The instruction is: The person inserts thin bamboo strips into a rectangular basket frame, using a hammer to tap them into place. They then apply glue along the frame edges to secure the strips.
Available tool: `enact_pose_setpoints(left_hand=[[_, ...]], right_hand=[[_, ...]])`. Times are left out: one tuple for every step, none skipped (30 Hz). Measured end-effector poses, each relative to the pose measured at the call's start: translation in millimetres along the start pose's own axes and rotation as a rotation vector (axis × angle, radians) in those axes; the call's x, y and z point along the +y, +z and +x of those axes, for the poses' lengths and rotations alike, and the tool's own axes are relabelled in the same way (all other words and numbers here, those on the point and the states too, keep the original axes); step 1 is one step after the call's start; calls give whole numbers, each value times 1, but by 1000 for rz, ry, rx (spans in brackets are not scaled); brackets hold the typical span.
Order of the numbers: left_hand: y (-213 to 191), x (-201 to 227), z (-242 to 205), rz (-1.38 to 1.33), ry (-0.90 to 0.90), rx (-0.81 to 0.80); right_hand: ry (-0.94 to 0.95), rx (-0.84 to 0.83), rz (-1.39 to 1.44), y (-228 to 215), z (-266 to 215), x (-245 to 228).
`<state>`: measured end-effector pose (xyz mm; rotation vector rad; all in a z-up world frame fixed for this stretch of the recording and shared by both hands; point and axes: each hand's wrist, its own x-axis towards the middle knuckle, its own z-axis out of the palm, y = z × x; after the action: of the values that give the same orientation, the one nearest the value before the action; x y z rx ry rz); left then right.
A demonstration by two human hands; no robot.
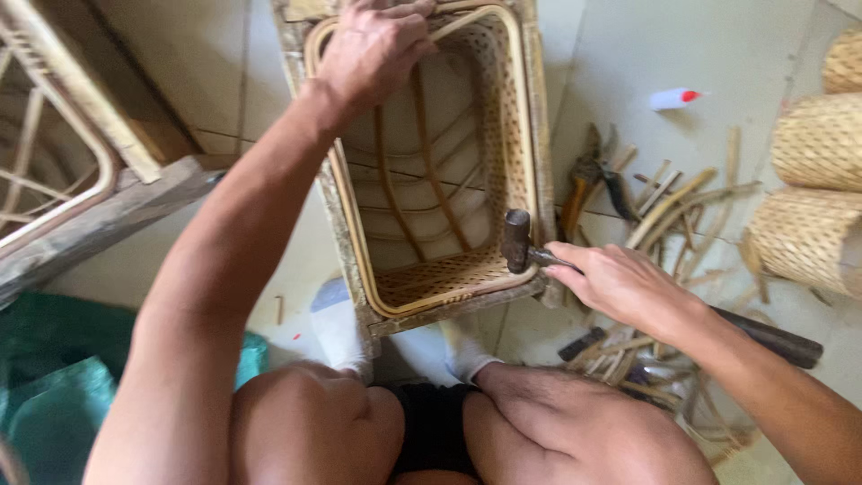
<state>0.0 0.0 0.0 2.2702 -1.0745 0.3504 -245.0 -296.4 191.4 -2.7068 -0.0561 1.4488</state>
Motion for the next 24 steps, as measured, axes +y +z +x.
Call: enact_pose_setpoints(left_hand=[[-5, 2, 1, -3, -35, -1], [-10, 4, 3, -6, -71, -2], [-11, 10, -1, -16, -113, -6], [-11, 15, -5, -60, -141, -50], [-13, 14, 1, -96, -158, -83], [-14, 12, 6, -133, -174, -117], [-15, 13, 6, -134, -154, -110], [-14, 13, 5, -134, -134, -104], [-13, 12, 5, -136, -111, -93], [-12, 12, 4, -138, -101, -72], [-11, 12, 2, -142, -93, -52], [-11, 12, -2, -145, -86, -32], [-13, 12, -2, -115, -62, 7], [-15, 12, -4, -85, -37, 46], [-15, 11, 0, -63, -6, 89], [-14, 8, 6, -67, -3, 59], [-12, 7, 2, -75, -19, 25], [-10, 5, -1, -82, -36, -10], [-7, 5, -6, -114, -63, -37], [-5, 6, -9, -145, -90, -64], [-8, 0, 0, -159, -94, -80], [-11, -3, 7, -139, -75, -46], [-12, 3, 4, -131, -72, -20], [-15, 9, 2, -122, -68, 7]], right_hand=[[-28, 16, 124, 1, 0, -6], [-55, 31, 249, 4, 1, -15], [-77, 33, 374, 11, 1, -25], [-95, -36, 483, 21, 3, -40], [-113, -90, 591, 30, 8, -57], [-131, -146, 698, 36, 13, -70], [-166, -160, 724, 39, 18, -79], [-200, -174, 751, 40, 26, -86], [-233, -182, 774, 40, 31, -89], [-222, -194, 815, 43, 31, -92], [-209, -208, 856, 46, 31, -96], [-196, -223, 896, 48, 29, -99], [-180, -267, 866, 50, 30, -100], [-164, -310, 835, 51, 31, -101], [-140, -346, 806, 51, 32, -99], [-147, -298, 829, 50, 35, -95], [-152, -269, 845, 50, 36, -89], [-156, -241, 861, 53, 37, -86], [-222, -262, 833, 62, 35, -88], [-287, -283, 806, 71, 31, -93], [-365, -274, 776, 73, 37, -95], [-335, -270, 800, 70, 42, -91], [-297, -286, 825, 70, 42, -85], [-258, -301, 850, 70, 41, -82]])
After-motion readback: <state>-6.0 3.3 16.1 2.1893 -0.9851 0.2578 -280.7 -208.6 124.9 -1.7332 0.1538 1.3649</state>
